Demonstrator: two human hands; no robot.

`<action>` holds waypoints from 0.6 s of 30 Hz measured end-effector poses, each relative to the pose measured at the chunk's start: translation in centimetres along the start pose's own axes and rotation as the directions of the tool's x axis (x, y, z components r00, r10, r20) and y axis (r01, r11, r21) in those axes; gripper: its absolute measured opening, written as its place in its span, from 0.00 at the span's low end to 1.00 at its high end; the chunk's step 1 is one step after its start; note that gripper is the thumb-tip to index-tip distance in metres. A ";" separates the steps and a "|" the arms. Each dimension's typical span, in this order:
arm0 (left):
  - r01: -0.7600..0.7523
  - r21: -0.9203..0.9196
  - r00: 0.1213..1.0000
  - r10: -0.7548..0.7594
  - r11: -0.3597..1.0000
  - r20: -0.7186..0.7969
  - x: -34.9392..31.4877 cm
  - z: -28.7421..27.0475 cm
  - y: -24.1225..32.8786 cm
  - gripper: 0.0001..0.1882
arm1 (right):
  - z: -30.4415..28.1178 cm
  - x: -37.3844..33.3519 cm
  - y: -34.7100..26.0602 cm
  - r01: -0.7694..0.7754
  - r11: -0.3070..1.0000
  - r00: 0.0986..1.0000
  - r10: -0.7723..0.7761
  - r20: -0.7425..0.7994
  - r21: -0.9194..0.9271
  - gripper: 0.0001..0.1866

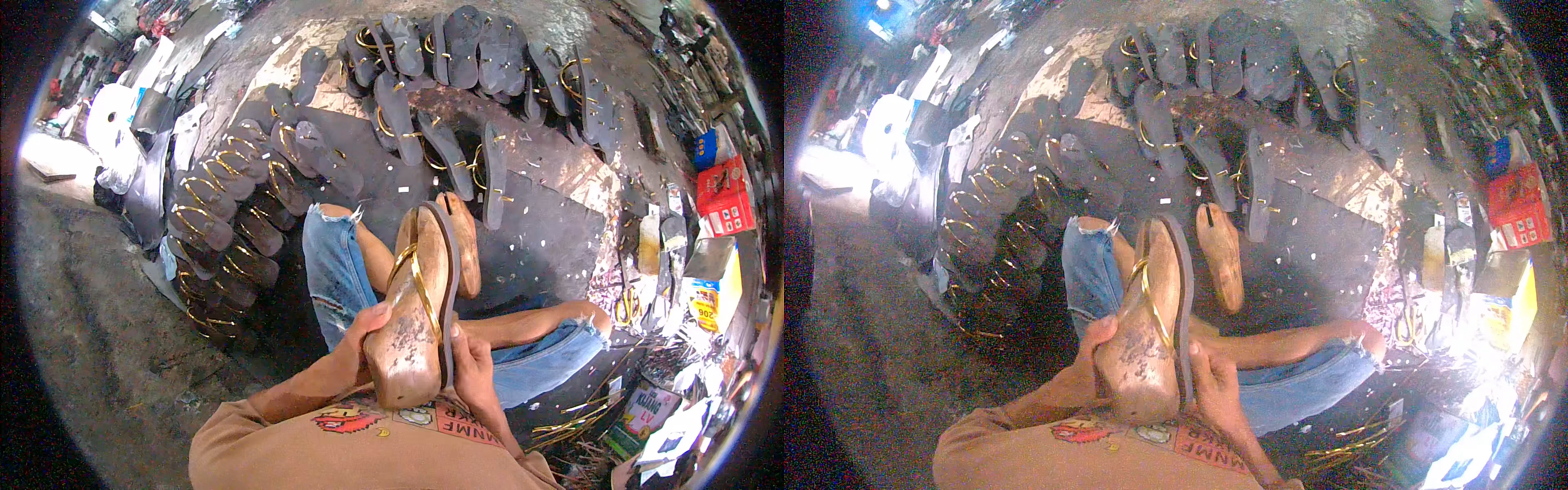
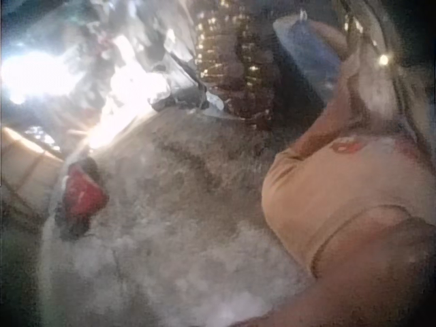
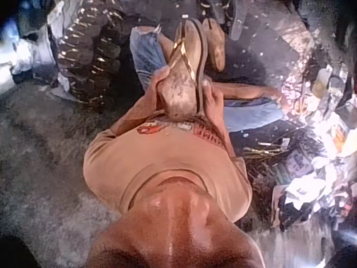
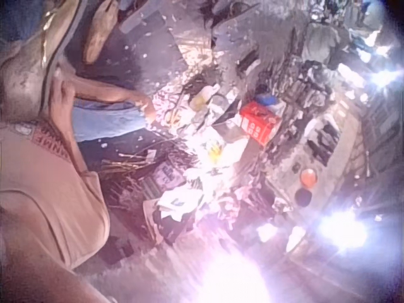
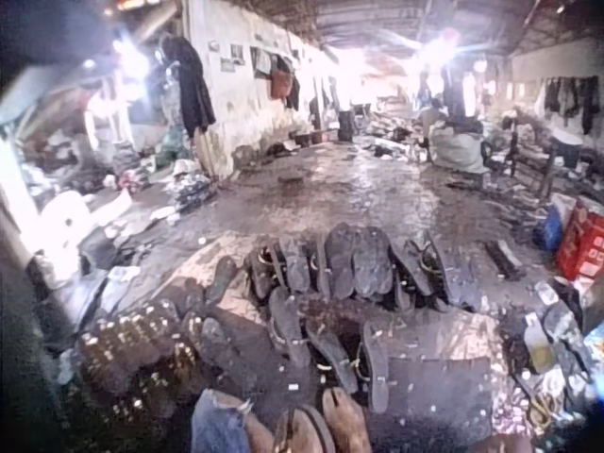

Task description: The person sits on the ground and repeatedly picks up flip-flop soles and wooden shoe lasts. They place the soles onto the lasts, press the straps into place, and then remove the soles to repeat the process with another pair.

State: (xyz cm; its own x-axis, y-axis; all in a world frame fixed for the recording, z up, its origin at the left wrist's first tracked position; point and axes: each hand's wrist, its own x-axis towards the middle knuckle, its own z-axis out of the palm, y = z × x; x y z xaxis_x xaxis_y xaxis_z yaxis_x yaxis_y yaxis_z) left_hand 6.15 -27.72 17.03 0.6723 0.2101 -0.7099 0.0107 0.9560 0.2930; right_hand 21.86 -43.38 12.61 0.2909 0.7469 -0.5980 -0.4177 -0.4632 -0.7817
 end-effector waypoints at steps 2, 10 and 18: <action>0.001 -0.071 0.999 0.002 0.997 0.054 -0.6 -0.6 -0.8 0.40 | 0.9 -1.4 -0.7 -0.047 0.959 0.999 0.045 0.016 0.281 0.24; -0.118 0.055 0.876 0.077 0.992 0.475 -0.3 -0.7 -1.3 0.53 | -0.2 -3.2 5.7 -0.121 0.825 0.989 0.052 0.139 0.551 0.21; -0.395 0.588 0.918 0.324 0.706 0.228 2.1 5.5 0.4 0.58 | 1.7 1.1 3.1 0.076 0.776 0.987 0.030 -0.157 0.626 0.22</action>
State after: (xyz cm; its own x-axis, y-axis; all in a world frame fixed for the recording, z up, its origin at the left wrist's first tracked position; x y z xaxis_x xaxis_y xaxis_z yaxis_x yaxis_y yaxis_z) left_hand 11.61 -28.00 19.16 0.7895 0.4557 -0.4112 0.1775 0.4718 0.8637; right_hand 19.43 -43.24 9.82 0.4095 0.6483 -0.6419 -0.8411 -0.0042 -0.5408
